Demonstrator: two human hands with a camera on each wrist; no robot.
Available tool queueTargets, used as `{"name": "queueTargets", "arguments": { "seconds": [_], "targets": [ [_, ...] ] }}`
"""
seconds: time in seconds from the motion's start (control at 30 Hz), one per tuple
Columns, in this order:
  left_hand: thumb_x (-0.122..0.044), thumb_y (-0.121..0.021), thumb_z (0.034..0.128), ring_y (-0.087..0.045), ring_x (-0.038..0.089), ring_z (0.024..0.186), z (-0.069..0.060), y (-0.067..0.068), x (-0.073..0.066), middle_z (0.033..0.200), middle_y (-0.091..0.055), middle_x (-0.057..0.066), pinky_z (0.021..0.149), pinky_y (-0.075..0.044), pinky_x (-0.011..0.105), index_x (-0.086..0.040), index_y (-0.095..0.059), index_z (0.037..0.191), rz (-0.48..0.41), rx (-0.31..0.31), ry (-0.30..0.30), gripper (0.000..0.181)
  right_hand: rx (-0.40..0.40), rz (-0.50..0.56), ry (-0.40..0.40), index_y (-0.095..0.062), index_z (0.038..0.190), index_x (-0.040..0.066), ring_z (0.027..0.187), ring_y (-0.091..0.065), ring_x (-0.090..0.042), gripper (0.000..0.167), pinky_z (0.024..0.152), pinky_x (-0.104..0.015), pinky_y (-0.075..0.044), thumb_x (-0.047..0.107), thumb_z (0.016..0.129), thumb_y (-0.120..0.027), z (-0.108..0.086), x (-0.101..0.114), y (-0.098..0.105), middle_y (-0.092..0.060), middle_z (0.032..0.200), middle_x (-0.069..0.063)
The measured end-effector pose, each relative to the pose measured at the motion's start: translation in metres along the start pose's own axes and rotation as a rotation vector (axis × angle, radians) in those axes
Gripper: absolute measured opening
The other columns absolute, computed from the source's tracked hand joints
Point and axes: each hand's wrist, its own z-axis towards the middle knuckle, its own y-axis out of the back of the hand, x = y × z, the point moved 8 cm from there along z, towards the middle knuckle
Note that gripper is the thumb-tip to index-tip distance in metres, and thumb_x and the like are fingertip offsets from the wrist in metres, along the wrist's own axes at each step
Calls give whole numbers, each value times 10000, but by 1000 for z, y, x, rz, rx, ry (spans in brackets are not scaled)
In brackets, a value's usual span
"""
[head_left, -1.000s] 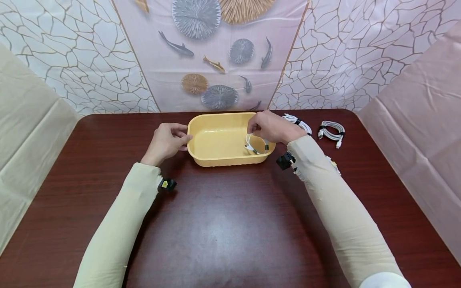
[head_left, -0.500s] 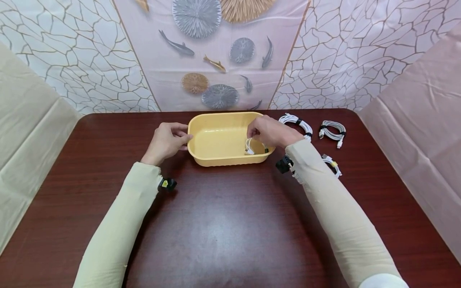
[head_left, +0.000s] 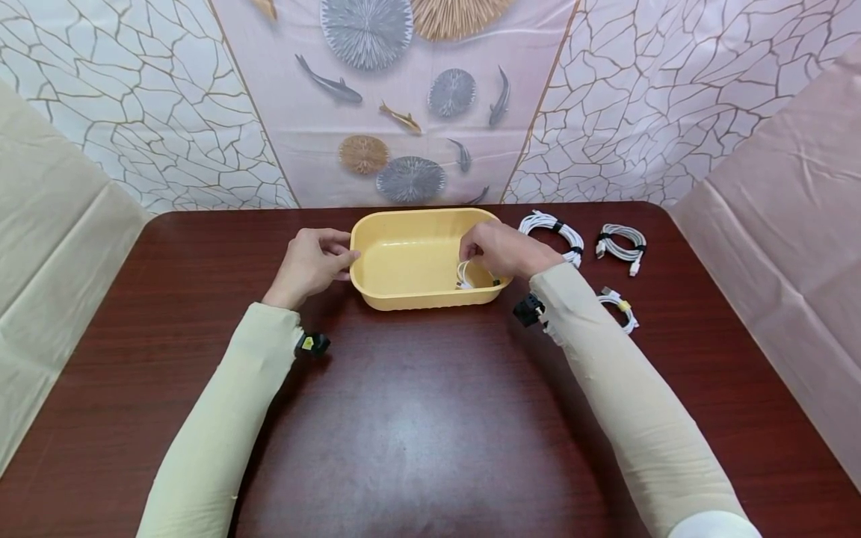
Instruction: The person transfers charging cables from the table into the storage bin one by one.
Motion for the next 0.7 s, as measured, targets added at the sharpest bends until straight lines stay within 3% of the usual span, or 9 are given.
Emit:
{"name": "queueTargets", "arguments": {
  "seconds": [0.47,0.7],
  "targets": [
    [-111,-690,978,-724,103,733,0,0,0,1119,-685,231,821,-669,404,34,-604,1360,-8,5,3,418,-10,-29,2,-733,831,79,790,-555,-157,210,678,-247,-452,-93,845,-613,1,3,-8,-673,821,-36],
    [-97,-686,977,-699,60,707,1,0,0,1109,-680,232,823,-666,418,43,-602,1359,-16,5,-3,416,-10,-57,-5,-737,832,93,787,-557,-154,233,670,-242,-452,-96,816,-600,2,4,-10,-690,844,-25]
  ]
}}
